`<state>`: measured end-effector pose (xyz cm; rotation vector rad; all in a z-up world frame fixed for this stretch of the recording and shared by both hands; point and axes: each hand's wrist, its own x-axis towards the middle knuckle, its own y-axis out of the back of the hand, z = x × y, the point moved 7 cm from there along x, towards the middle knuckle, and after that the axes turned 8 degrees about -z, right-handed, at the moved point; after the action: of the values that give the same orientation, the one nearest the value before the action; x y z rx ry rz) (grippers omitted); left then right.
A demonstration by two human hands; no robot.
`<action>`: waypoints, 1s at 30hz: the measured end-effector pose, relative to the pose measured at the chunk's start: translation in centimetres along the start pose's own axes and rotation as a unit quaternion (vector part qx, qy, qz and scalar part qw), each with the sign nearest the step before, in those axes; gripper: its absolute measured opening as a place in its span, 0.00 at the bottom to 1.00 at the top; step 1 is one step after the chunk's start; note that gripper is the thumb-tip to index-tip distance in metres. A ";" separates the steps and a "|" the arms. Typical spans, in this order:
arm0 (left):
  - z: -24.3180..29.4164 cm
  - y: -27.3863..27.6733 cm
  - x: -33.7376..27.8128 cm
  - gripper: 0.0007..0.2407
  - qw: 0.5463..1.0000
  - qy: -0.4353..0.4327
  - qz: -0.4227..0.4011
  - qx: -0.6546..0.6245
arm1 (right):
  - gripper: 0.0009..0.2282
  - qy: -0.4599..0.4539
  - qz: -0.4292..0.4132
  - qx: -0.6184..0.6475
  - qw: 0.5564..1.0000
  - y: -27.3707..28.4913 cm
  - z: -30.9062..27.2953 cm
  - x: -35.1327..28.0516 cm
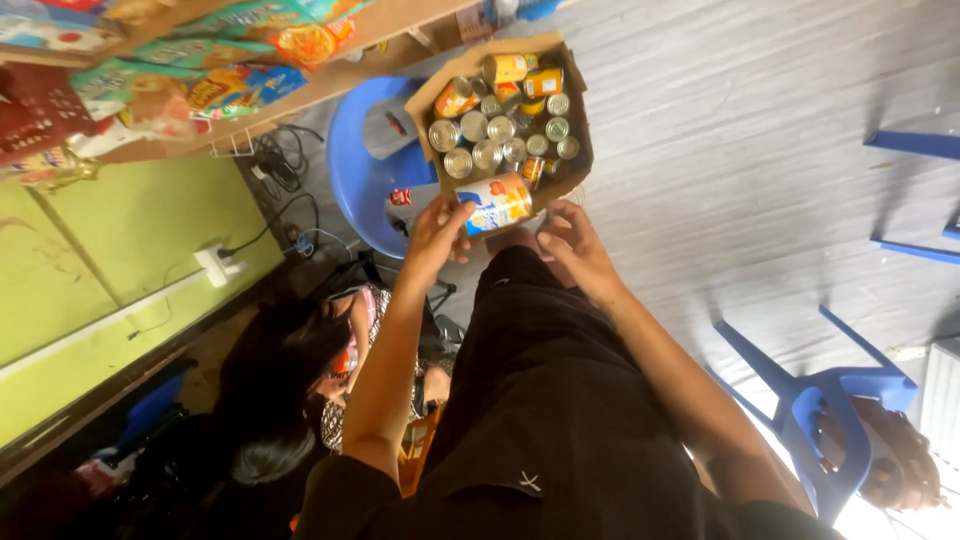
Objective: Organizing and restocking canned goods on grocery store shelves from a cardboard box.
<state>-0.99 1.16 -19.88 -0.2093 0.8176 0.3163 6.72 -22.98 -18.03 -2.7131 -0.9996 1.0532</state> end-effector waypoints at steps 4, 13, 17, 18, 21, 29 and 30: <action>5.5 -2.3 -3.0 0.16 0.996 -0.048 -0.077 0.014 | 0.32 0.092 -0.085 0.062 0.990 -2.9 -6.5 -0.2; 13.1 -4.3 -5.8 0.24 0.980 -0.147 -0.087 0.103 | 0.30 0.201 -0.087 0.160 0.962 -3.7 -11.2 0.0; 16.5 -3.9 -7.4 0.35 0.941 -0.293 -0.054 0.157 | 0.30 0.203 -0.094 0.190 0.956 -4.7 -12.1 0.9; 16.7 -3.6 -7.4 0.35 0.941 -0.296 -0.047 0.157 | 0.30 0.203 -0.101 0.188 0.955 -5.1 -12.4 1.2; 17.8 -2.4 -8.0 0.36 0.938 -0.320 -0.030 0.132 | 0.30 0.205 -0.140 0.205 0.947 -6.4 -13.1 1.9; 18.6 -0.5 -7.5 0.37 0.913 -0.394 -0.087 -0.059 | 0.30 0.207 -0.144 0.156 0.955 -9.8 -15.2 3.3; 18.6 -0.3 -7.4 0.37 0.914 -0.391 -0.089 -0.060 | 0.30 0.206 -0.141 0.157 0.956 -10.1 -15.2 3.4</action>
<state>7.00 5.06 -1.98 -0.2443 -0.0189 0.2476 12.50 -10.48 -5.56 -2.3065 -1.0006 0.5130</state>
